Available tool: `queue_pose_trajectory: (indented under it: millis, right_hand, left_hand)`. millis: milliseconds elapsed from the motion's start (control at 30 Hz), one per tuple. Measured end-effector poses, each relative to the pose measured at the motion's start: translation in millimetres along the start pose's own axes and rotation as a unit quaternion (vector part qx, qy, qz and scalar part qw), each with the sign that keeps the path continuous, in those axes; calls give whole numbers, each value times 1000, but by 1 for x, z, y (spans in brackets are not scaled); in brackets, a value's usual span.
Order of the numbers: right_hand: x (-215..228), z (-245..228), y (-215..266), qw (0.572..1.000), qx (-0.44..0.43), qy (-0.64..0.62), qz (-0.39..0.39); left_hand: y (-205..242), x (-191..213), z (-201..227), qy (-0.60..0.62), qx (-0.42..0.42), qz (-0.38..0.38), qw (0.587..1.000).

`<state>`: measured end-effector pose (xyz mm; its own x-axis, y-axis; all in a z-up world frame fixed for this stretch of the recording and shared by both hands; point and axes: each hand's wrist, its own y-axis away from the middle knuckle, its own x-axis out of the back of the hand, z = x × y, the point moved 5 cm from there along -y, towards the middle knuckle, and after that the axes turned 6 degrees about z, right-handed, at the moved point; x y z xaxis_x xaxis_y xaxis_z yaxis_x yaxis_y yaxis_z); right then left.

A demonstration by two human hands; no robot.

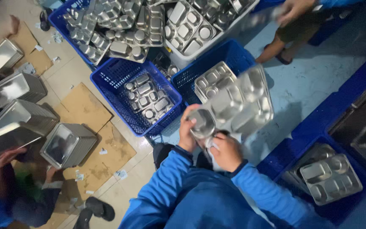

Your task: The person wipes stainless steel compartmentalized trays with a white cloth. They pick up trays from a blue basket, wipe the surfaces, and place them into another basket. Other workers are visible in the background performing similar tasks.

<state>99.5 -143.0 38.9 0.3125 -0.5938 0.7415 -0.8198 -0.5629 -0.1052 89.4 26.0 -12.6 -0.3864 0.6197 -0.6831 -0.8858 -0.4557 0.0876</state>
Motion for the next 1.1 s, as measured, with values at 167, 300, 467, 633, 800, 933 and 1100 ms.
queue_pose_trajectory:
  millis: [167, 300, 467, 633, 800, 933, 1100]
  right_hand:
    - [46, -20, 4, 965, -25, -163, 202]
    - [40, -74, -1, 955, 250, 61, 150]
    - [21, -20, -19, 976, -182, -113, -43]
    - [59, -12, -37, 974, 83, 72, 197]
    - [59, 14, -59, 995, 53, -61, 65]
    - [94, 33, -75, 964, 56, 39, 258]
    - [78, 40, -85, 973, 73, 153, 155]
  left_hand:
    - [0, -16, 10, -58, -9, -20, 998]
    - [6, -26, 1, -143, -46, -59, 987]
    - [14, -13, -2, -100, 9, -57, 993]
    - [20, 0, 8, -35, 44, -89, 994]
    - [16, 18, 8, -50, 77, -49, 995]
    - [9, 27, 11, -48, 74, -47, 995]
    - [-2, 40, 21, -97, 38, -37, 994]
